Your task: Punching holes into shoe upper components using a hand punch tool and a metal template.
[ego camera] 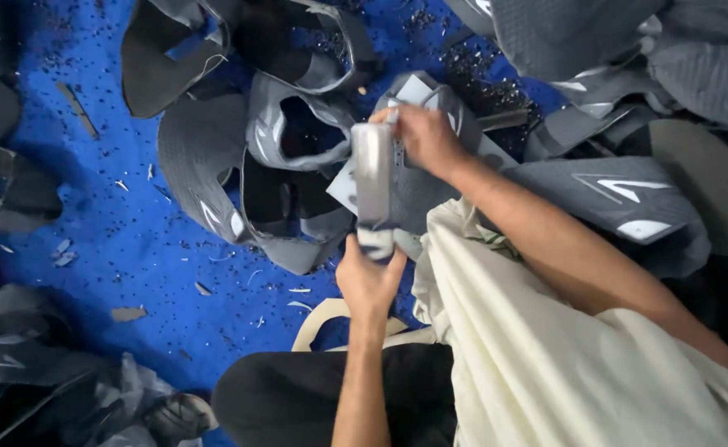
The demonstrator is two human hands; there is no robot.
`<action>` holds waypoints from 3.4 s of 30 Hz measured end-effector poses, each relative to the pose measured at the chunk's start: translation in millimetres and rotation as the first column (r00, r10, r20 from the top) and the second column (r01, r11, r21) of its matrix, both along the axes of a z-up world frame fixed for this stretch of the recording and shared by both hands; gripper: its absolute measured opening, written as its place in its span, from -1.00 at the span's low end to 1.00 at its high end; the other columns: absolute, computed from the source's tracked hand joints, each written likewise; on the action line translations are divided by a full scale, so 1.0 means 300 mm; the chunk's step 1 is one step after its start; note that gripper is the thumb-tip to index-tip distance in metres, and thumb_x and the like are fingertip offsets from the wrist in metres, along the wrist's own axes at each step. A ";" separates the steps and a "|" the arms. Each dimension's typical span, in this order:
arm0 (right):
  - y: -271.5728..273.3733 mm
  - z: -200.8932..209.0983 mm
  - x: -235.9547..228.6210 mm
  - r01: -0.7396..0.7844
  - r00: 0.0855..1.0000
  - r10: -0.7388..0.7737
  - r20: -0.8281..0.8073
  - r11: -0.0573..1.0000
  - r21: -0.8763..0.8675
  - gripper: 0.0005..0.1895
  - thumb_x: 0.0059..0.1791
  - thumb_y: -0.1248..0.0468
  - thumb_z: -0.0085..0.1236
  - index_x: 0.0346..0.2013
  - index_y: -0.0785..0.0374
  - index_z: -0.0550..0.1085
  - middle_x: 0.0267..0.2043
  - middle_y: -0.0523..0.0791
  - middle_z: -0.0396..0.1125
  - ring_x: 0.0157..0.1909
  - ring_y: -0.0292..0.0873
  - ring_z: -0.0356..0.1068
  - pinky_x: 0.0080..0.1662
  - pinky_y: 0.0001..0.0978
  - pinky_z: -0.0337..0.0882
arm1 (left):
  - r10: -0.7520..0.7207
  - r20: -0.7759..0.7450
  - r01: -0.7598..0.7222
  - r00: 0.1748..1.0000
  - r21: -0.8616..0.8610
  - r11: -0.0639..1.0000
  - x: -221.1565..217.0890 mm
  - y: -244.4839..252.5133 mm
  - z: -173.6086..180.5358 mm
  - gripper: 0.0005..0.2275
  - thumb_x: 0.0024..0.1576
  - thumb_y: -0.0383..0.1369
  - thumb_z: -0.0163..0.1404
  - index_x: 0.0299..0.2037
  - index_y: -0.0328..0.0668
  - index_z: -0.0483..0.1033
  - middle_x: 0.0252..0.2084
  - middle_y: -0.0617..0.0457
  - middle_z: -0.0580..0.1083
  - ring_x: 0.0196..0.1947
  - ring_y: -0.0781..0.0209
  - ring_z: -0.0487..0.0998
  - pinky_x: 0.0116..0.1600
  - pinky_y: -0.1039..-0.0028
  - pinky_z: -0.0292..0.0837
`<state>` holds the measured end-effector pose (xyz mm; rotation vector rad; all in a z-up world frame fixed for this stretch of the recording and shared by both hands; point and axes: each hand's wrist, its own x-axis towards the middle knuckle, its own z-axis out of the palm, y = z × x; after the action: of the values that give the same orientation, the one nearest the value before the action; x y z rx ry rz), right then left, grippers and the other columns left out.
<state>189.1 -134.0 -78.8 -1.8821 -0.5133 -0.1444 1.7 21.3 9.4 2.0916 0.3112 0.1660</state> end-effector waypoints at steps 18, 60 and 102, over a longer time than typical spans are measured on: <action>-0.027 -0.140 0.118 0.117 0.954 -0.062 0.292 0.978 -0.174 -0.79 0.11 0.42 -0.01 0.01 0.32 0.50 -0.11 0.05 0.51 -0.06 -0.05 0.54 -0.05 -0.26 0.54 | -0.144 0.096 0.129 0.985 0.142 0.981 0.121 -0.015 0.144 -0.63 -0.06 -0.18 0.23 -0.14 -0.22 0.51 -0.33 -0.15 0.55 -0.24 -0.05 0.59 -0.09 0.24 0.48; -0.249 0.282 -0.345 0.311 0.517 0.188 -0.835 0.867 0.388 -0.75 0.15 0.22 -0.05 -0.12 0.31 0.55 -0.28 -0.16 0.43 -0.60 -0.47 -0.08 -0.56 -0.59 -0.07 | -0.335 -0.131 0.311 0.933 0.761 0.569 0.436 0.160 0.023 -0.61 0.02 -0.41 0.14 0.08 -0.30 0.47 0.07 -0.15 0.46 0.15 -0.13 0.44 0.29 -0.04 0.05; -0.280 0.074 -0.292 0.160 0.984 -0.087 0.156 0.814 -0.558 -0.39 -0.03 0.40 0.04 0.32 -0.07 0.40 0.42 -0.28 0.23 -0.14 -0.06 0.55 -0.15 -0.23 0.54 | -0.611 0.044 0.558 0.790 0.360 0.747 0.288 0.046 -0.126 -0.46 -0.10 -0.70 -0.07 0.08 0.02 0.61 0.24 -0.05 0.49 0.37 -0.10 0.39 0.46 0.15 0.20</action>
<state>101.5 -218.1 -56.6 -2.5131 -0.5583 -0.2119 88.3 35.2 -28.5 2.3841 -0.5229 0.0006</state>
